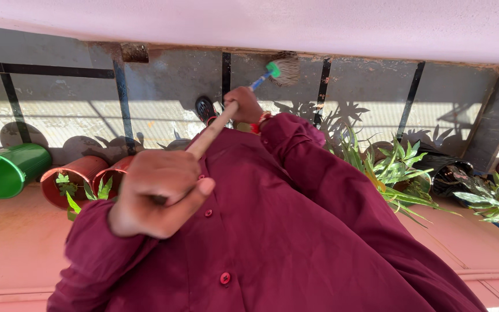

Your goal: The person sweeps a tiled outdoor area using a broom, moving debris towards a small drain hole.

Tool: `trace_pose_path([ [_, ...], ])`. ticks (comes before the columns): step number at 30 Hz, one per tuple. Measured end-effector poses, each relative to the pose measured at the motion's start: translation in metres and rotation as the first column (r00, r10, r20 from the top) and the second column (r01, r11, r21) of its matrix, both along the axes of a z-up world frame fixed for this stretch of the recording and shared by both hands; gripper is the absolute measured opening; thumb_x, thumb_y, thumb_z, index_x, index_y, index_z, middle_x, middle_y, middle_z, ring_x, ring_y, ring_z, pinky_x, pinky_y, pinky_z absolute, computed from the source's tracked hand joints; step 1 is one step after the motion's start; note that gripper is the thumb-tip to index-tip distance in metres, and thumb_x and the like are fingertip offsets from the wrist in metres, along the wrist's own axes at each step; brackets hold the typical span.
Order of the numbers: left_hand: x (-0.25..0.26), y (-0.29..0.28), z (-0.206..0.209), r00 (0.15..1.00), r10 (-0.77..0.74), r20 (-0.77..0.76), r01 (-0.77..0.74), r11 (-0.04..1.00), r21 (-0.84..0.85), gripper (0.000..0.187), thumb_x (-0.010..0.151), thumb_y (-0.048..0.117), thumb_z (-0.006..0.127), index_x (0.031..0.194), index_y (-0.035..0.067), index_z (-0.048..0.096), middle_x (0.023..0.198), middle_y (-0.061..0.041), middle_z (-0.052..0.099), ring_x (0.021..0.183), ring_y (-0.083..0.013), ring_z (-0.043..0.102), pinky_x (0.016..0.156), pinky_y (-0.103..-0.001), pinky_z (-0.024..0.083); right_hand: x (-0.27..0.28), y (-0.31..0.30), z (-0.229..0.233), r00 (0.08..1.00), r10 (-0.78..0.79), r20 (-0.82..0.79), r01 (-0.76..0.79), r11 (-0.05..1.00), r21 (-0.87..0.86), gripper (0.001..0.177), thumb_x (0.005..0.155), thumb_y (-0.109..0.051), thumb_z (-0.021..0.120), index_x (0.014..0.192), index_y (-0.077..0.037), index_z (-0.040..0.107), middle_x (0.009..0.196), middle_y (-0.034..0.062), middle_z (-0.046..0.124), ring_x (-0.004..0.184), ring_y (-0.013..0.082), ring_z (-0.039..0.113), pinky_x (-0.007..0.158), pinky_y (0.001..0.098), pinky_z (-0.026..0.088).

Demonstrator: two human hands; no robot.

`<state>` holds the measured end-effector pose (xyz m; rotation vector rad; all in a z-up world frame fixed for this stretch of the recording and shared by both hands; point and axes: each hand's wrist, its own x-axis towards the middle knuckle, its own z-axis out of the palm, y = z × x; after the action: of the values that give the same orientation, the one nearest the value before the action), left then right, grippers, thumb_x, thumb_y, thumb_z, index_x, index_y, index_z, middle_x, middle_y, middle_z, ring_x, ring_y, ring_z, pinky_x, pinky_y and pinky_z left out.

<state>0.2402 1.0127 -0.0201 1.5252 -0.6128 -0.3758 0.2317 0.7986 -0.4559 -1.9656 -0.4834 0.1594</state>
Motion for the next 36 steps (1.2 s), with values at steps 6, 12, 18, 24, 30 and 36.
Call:
trace_pose_path([
  [6,-0.006,0.018,0.060,0.984,0.171,0.055,-0.178,0.970,0.168,0.049,0.080,-0.009,0.073,0.056,0.010,0.034,0.050,-0.001,0.038,0.043,-0.0150,0.044,0.051,-0.031,0.040,0.046,0.130,0.012,0.968,0.250,-0.037,-0.245,0.964,0.102,0.030,0.067,-0.013,0.075,0.053,-0.012,0.048,0.049,0.0044,0.051,0.043,0.0211,0.050,0.048,0.0366,0.036],
  [12,-0.026,0.002,0.078,0.932,0.348,0.107,-0.359,0.830,0.428,0.060,0.071,0.001,0.090,0.054,0.005,0.032,0.049,-0.004,0.039,0.044,-0.0198,0.046,0.052,-0.032,0.039,0.063,0.195,0.049,0.915,0.404,-0.006,-0.374,0.851,0.370,0.035,0.068,-0.006,0.074,0.057,-0.006,0.040,0.053,0.0063,0.051,0.048,0.0202,0.052,0.049,0.0374,0.039],
  [18,-0.020,-0.005,0.090,0.954,0.158,0.254,-0.237,0.917,0.321,0.047,0.070,0.015,0.085,0.057,0.009,0.040,0.054,-0.004,0.050,0.050,-0.0209,0.057,0.055,-0.031,0.049,0.052,0.196,0.093,0.882,0.469,-0.038,-0.416,0.815,0.403,0.037,0.073,-0.005,0.072,0.057,-0.004,0.039,0.052,0.0081,0.047,0.046,0.0218,0.049,0.050,0.0379,0.037],
  [24,0.001,0.005,0.074,0.964,-0.133,0.230,0.124,0.991,0.052,0.049,0.076,0.008,0.086,0.057,0.010,0.041,0.052,-0.002,0.043,0.042,-0.0203,0.043,0.044,-0.037,0.029,0.036,0.117,0.090,0.917,0.392,-0.070,-0.362,0.895,0.262,0.041,0.083,-0.011,0.071,0.058,-0.004,0.039,0.052,0.0080,0.044,0.045,0.0229,0.047,0.052,0.0403,0.035],
  [30,0.007,-0.008,0.012,0.971,-0.227,0.069,0.235,0.960,-0.151,0.057,0.087,-0.001,0.076,0.061,0.013,0.026,0.053,-0.002,0.031,0.044,-0.0181,0.034,0.052,-0.038,0.026,0.003,0.006,0.040,0.989,0.140,-0.056,-0.136,0.988,0.070,0.031,0.076,-0.017,0.074,0.061,-0.007,0.049,0.057,0.0088,0.051,0.053,0.0285,0.054,0.054,0.0413,0.041],
  [36,0.017,-0.042,-0.041,0.934,-0.335,-0.120,0.302,0.924,-0.234,0.052,0.093,-0.010,0.064,0.064,0.005,0.024,0.053,-0.002,0.032,0.048,-0.0147,0.032,0.125,-0.043,0.032,-0.035,-0.097,0.003,0.993,-0.080,-0.083,0.064,0.981,-0.185,0.041,0.085,-0.019,0.079,0.063,-0.004,0.048,0.058,0.0152,0.049,0.054,0.0366,0.049,0.053,0.0452,0.037],
])
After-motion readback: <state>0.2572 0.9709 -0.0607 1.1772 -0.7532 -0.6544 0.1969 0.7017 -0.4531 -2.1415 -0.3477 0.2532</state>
